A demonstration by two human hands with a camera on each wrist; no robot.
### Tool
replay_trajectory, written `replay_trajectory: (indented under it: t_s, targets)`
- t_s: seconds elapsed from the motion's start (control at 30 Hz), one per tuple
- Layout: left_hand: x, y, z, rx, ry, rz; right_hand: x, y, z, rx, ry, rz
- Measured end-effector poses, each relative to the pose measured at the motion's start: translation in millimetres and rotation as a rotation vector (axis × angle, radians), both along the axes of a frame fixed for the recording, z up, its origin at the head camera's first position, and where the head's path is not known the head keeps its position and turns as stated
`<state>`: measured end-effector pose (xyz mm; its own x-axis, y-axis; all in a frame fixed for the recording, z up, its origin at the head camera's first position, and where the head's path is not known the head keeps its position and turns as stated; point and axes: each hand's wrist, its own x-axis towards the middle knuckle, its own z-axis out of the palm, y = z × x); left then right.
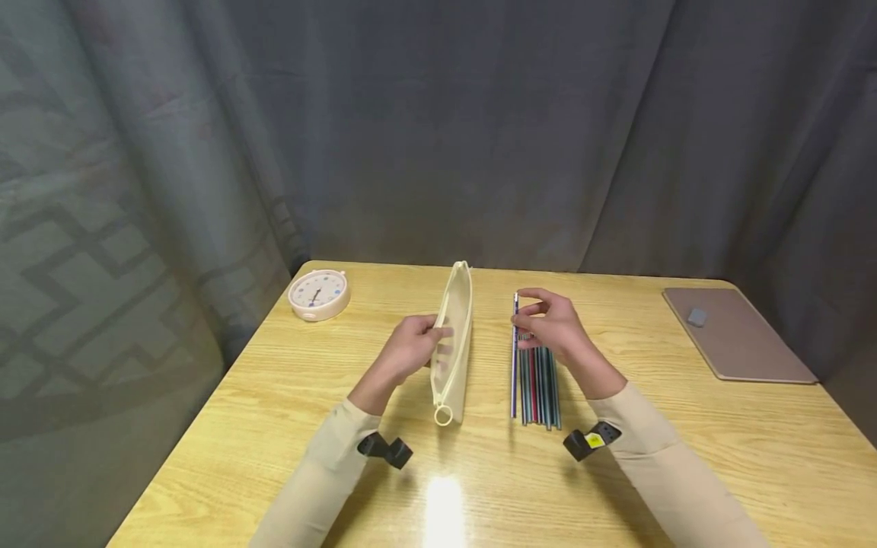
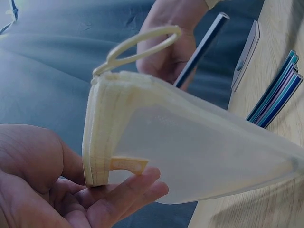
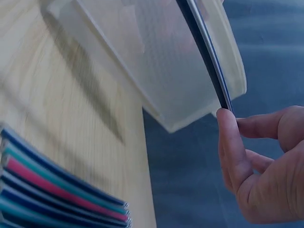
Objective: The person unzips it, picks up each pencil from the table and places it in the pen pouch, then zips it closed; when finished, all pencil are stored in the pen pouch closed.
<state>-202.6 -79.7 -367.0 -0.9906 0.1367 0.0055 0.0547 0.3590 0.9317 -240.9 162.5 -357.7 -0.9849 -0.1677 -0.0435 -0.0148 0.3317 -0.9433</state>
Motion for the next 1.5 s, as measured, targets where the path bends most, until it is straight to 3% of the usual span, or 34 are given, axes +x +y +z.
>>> replay_trajectory:
  t_s: [0.33, 0.6, 0.93, 1.5]
  targets:
    - [2.3, -0.8, -1.6, 0.015, -0.002, -0.01, 4.3, -17.8, 12.1, -0.07, -0.012, -0.029]
    - [2.2, -0.2, 0.1, 0.004, 0.01, -0.011, 7.1, -31.4, 18.6, -0.141, 0.032, -0.069]
    - [1.3, 3.0, 0.8, -0.012, 0.001, -0.017, 9.0, -50.3, 22.6, -0.312, 0.031, -0.134]
    - [2.4, 2.4, 1.5, -0.038, 0.027, -0.02, 6.6, -72.9, 25.4, -0.362, 0.075, -0.142]
